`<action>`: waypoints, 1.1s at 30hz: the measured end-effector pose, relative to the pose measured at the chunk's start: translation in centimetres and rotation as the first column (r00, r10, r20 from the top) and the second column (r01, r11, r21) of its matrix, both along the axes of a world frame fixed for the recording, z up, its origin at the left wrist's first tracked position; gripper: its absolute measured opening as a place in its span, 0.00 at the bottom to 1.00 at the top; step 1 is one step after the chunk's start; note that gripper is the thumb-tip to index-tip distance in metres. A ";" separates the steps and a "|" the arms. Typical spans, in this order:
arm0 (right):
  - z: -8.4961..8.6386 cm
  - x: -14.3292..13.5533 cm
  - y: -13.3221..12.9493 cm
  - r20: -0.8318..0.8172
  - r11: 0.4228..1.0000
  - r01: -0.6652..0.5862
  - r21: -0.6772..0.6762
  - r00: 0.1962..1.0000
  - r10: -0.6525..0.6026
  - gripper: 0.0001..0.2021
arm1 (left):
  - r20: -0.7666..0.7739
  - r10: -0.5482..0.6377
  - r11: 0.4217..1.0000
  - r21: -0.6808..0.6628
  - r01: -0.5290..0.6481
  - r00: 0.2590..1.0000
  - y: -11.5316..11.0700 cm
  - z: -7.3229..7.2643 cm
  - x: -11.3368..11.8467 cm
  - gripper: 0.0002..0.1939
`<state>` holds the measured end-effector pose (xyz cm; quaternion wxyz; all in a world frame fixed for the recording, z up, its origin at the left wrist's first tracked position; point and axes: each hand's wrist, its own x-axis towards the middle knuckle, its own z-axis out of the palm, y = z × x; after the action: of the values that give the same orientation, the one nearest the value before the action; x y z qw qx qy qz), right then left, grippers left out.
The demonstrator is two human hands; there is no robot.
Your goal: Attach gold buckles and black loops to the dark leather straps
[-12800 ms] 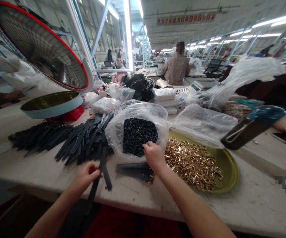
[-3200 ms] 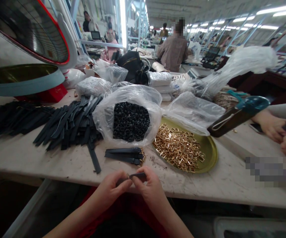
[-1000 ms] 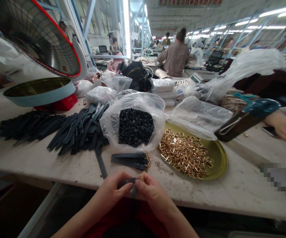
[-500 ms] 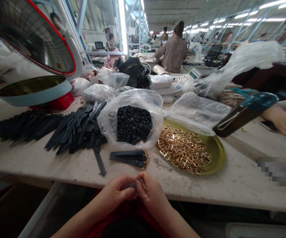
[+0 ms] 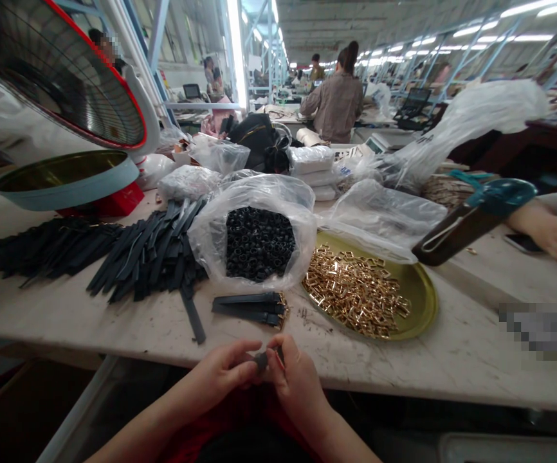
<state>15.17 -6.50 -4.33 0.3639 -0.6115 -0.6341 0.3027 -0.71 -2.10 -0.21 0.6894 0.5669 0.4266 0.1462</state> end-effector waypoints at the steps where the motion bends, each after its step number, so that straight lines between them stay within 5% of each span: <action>1: -0.1 0.0 0.0 0.016 0.999 0.026 0.023 1.000 -0.026 0.09 | -0.049 -0.031 0.999 0.006 0.031 0.998 0.1 0.1 -0.1 0.14; 4: -0.3 -0.2 0.0 0.067 0.997 0.047 0.064 0.996 -0.052 0.08 | -0.137 -0.115 0.993 -0.023 0.113 0.984 0.3 0.0 -0.3 0.13; 11: -0.6 -0.5 -0.4 0.065 0.999 -0.046 0.027 0.997 0.044 0.10 | -0.114 -0.100 0.994 -0.044 0.095 0.988 -0.3 -0.9 0.4 0.13; 15: -0.3 -0.3 0.7 -0.038 0.999 -0.050 -0.003 0.998 0.049 0.12 | -0.252 -0.144 0.960 0.201 0.197 0.957 0.8 -0.6 0.7 0.14; 18: 0.1 0.1 3.2 0.027 0.998 0.014 0.065 1.000 -0.015 0.14 | -0.446 0.022 0.761 0.588 0.274 0.895 3.0 0.1 0.8 0.13; 21: -0.1 0.4 6.2 0.251 0.963 0.063 0.260 0.959 -0.131 0.15 | -0.523 0.298 0.604 0.751 0.267 0.798 6.1 0.8 -0.5 0.10; 25: -1.2 0.4 7.9 0.408 0.918 0.032 0.396 0.889 -0.207 0.17 | -0.554 0.595 0.584 0.796 0.161 0.582 9.7 0.6 -5.6 0.11; 28: -1.9 0.5 7.3 0.435 0.907 0.020 0.420 0.873 -0.220 0.17 | -0.569 0.694 0.598 0.797 0.086 0.441 10.6 -0.6 -10.0 0.13; 33: -1.3 0.5 6.0 0.387 0.903 0.046 0.427 0.893 -0.229 0.15 | -0.587 0.702 0.630 0.776 0.031 0.404 10.6 -2.3 -12.9 0.09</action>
<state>15.68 -0.45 -5.64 0.3558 -0.6177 -0.7013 -0.0048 -13.59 8.51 -2.55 0.0655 0.6583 0.7371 0.1380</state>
